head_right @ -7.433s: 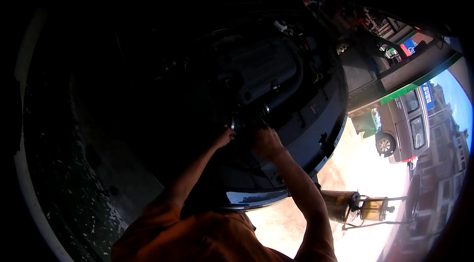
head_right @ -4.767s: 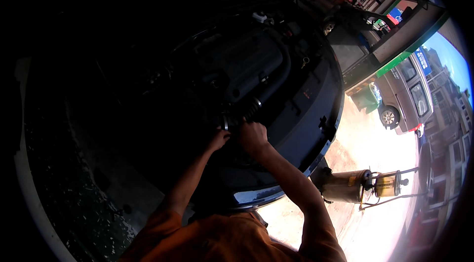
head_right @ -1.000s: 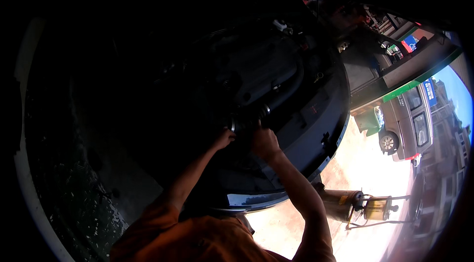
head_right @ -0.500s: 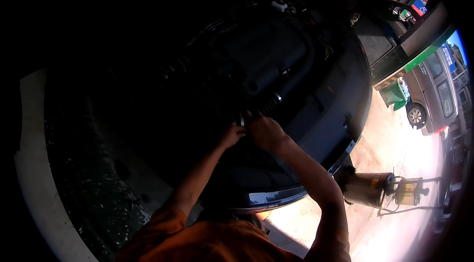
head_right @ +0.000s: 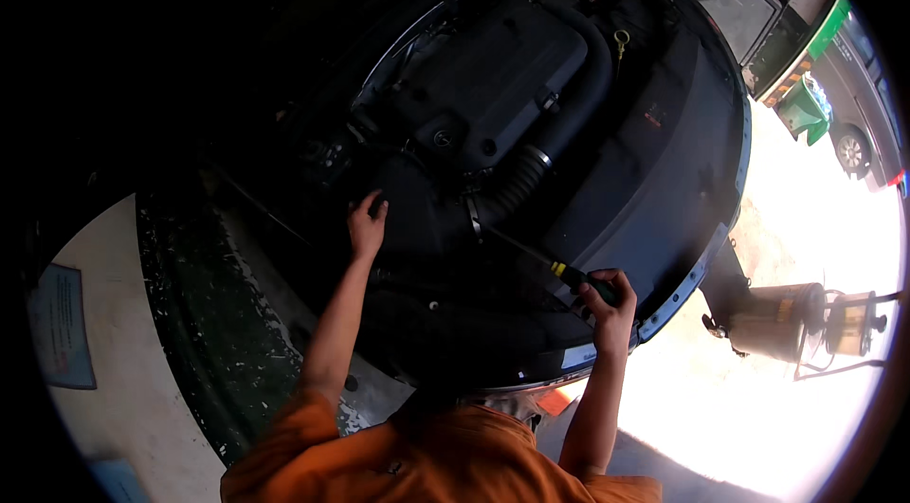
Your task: The person loosens components in the car's engine bay using a screwdriver and by hand, specifically working around the air filter housing and connected hoses.
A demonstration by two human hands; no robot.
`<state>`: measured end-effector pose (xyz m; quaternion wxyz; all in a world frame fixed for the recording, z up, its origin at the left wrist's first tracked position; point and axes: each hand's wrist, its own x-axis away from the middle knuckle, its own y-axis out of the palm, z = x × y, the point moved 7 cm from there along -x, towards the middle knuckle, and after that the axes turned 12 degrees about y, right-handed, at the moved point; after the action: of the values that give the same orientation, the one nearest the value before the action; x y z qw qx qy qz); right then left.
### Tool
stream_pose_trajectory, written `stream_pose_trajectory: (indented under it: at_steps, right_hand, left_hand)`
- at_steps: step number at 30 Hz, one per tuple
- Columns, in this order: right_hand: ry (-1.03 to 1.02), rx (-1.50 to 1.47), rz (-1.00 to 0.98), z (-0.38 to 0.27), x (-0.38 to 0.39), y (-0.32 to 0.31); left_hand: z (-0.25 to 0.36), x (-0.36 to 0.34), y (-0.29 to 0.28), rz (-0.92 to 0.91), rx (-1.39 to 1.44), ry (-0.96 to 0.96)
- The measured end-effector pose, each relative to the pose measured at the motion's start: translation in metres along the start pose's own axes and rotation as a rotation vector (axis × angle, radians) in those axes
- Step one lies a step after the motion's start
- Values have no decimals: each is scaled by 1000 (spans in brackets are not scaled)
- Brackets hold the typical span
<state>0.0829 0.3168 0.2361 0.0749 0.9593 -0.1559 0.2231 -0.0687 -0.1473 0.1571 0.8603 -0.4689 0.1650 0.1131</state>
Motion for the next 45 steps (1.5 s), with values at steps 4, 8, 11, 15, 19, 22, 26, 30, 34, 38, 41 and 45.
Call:
stream_pose_trajectory:
  at_steps: [4, 8, 11, 15, 19, 22, 26, 30, 34, 38, 41, 45]
  right_hand:
    - [88, -159, 59, 73, 37, -27]
    - [128, -257, 156, 99, 72, -17]
    - [88, -290, 211, 99, 91, 9]
    - [76, -269, 374, 101, 96, 63]
    - [26, -195, 480, 95, 104, 99]
    - [58, -237, 514, 101, 103, 96]
    - [84, -199, 554, 107, 98, 69]
    - [45, -250, 572, 113, 86, 39]
    - [31, -396, 581, 128, 71, 13]
    - [-21, -489, 571, 137, 55, 0]
    - [0, -479, 523, 142, 50, -3]
    - [27, -388, 523, 136, 45, -9]
  left_hand:
    - [-55, -34, -1, -73, -320, -69]
    - [-59, -34, 40, -180, -571, -31]
    - [-58, -35, 42, -113, -530, 18]
    - [-67, -32, 33, -85, -478, 57]
    - [-66, -37, 34, -75, -447, 84]
    - [-66, -41, 41, -72, -453, 98]
    - [-67, -41, 35, -80, -396, 126]
    - [-84, -34, 29, -82, -433, 11]
    - [-86, -35, 30, -67, -433, 2]
    - [-84, -39, 33, -83, -422, 17]
    - [-83, -39, 32, -77, -433, 14]
    - [-87, -34, 30, -63, -434, -13]
